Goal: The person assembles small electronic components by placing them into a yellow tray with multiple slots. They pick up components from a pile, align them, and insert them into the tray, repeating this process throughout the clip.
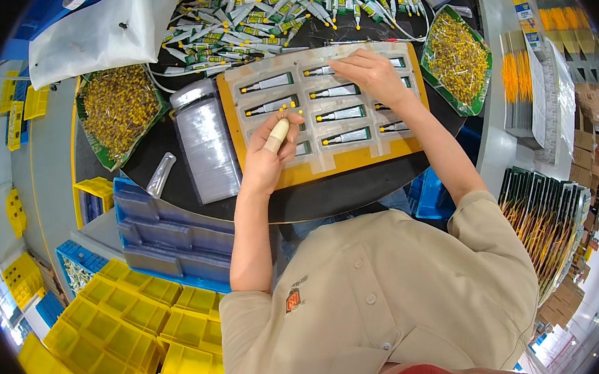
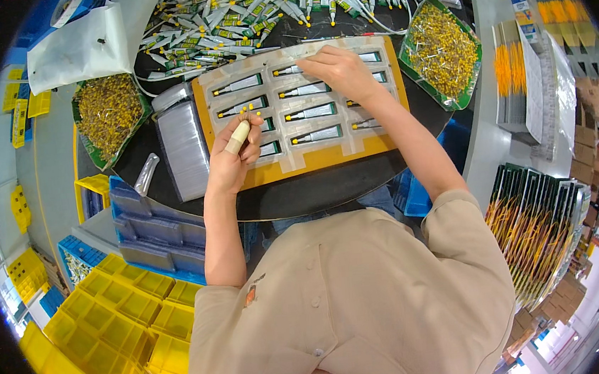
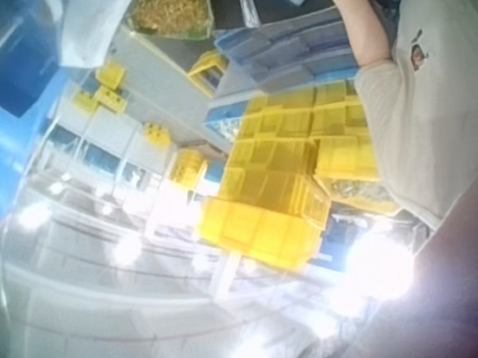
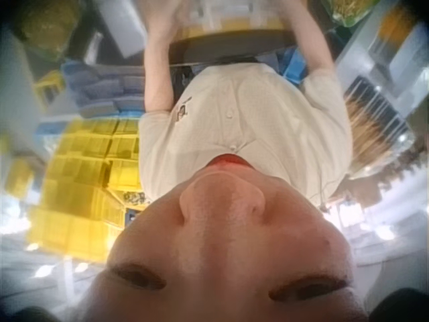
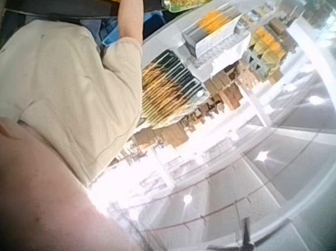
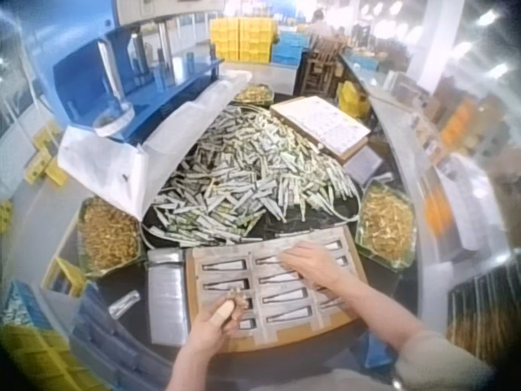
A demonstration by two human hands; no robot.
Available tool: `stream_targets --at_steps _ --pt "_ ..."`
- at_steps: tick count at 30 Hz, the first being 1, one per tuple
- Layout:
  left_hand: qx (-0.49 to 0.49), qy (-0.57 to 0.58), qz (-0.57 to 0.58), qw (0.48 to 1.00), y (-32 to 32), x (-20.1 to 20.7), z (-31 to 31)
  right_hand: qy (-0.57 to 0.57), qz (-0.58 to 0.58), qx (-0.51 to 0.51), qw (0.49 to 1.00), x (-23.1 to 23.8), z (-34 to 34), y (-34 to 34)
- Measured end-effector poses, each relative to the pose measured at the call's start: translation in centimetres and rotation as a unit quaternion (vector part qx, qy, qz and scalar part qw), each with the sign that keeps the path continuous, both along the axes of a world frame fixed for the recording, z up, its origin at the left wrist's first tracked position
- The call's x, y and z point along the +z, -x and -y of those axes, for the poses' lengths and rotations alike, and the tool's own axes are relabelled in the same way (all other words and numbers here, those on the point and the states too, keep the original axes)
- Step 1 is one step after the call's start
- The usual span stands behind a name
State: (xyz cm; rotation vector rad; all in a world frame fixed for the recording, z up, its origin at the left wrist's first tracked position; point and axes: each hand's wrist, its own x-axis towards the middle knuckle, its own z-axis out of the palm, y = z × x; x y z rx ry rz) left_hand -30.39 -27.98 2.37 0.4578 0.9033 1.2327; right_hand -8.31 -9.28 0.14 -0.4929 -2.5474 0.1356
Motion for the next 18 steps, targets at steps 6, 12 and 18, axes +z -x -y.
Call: stream_targets --at_steps 6,12,18 --pt "-0.051 0.002 -0.226 0.973 -1.0 -0.4 -1.3 0.033 -0.042 0.038 0.998 0.1 1.9 -1.7" --pt "-0.084 -0.118 -0.515 0.845 -3.1 0.1 -3.4 0.089 -0.115 -0.028 0.989 2.2 4.5 -1.4" --pt "-0.213 -0.096 -0.47 0.851 -5.0 1.2 -5.2 0.209 -0.072 0.052 0.974 3.3 5.9 -3.0"
